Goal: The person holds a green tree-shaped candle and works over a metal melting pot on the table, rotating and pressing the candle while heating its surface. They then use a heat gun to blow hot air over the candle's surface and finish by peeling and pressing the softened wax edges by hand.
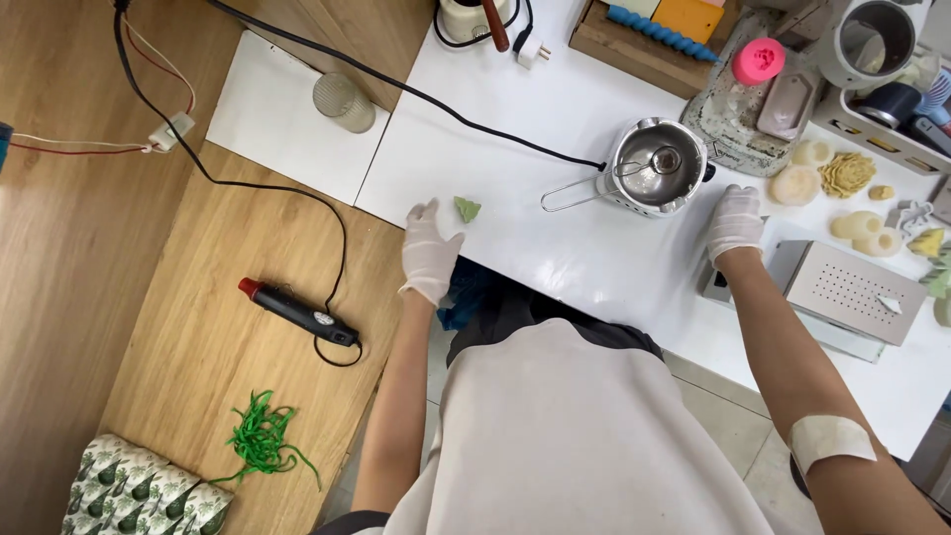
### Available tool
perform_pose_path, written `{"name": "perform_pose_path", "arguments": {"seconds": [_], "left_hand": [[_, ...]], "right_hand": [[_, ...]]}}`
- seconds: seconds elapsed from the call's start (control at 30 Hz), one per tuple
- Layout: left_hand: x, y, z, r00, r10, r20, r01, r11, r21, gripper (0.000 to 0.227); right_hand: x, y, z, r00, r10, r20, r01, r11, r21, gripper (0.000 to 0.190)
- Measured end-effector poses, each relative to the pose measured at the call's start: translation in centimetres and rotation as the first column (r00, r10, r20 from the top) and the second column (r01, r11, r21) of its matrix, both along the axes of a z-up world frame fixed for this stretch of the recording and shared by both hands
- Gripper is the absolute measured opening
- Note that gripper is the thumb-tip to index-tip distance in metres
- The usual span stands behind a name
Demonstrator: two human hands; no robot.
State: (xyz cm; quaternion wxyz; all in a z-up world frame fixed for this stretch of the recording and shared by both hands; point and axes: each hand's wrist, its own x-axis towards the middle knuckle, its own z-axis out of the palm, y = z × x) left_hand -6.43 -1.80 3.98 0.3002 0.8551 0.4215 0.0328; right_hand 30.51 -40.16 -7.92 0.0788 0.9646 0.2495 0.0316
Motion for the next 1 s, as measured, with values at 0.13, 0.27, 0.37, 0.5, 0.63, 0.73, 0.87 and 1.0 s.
{"name": "perform_pose_path", "arguments": {"seconds": [0.13,0.27,0.37,0.5,0.63,0.73,0.87,1.0], "left_hand": [[4.0,-0.3,-4.4,0.991,-0.124,-0.047,0.126,0.991,0.034,0.077],[4.7,-0.6,-11.1,0.991,-0.124,0.056,0.124,0.992,0.008,0.064],[5.4,-0.6,-13.8,0.982,-0.006,0.191,0.039,0.986,-0.165,0.052],[5.4,-0.6,-9.4,0.991,0.037,0.132,-0.014,0.985,-0.171,0.048],[4.0,0.3,0.3,0.976,0.199,0.091,-0.174,0.957,-0.234,0.056],[1.0,1.3,3.2,0.840,0.513,0.175,-0.395,0.800,-0.451,0.062],[-4.4,1.5,4.8,0.675,0.715,0.182,-0.540,0.647,-0.538,0.058],[-9.4,0.4,3.5,0.583,0.800,0.144,-0.622,0.553,-0.555,0.055]], "right_hand": [[-0.8,-0.5,0.6,0.997,0.074,0.023,-0.070,0.990,-0.122,0.020],[-7.3,2.4,7.1,0.977,0.052,-0.205,-0.064,0.997,-0.051,0.015],[-14.4,6.0,10.3,0.893,0.102,-0.439,0.007,0.971,0.240,0.017],[-21.6,11.8,10.4,0.726,0.269,-0.633,0.235,0.768,0.596,0.026],[-23.0,19.1,9.9,0.720,0.309,-0.621,0.294,0.674,0.678,0.023],[-22.4,23.4,8.6,0.742,0.336,-0.579,0.264,0.647,0.715,0.025],[-22.3,26.8,5.6,0.799,0.335,-0.499,0.165,0.676,0.718,0.019],[-24.0,28.7,4.8,0.851,0.315,-0.420,0.071,0.723,0.687,0.015]]}}
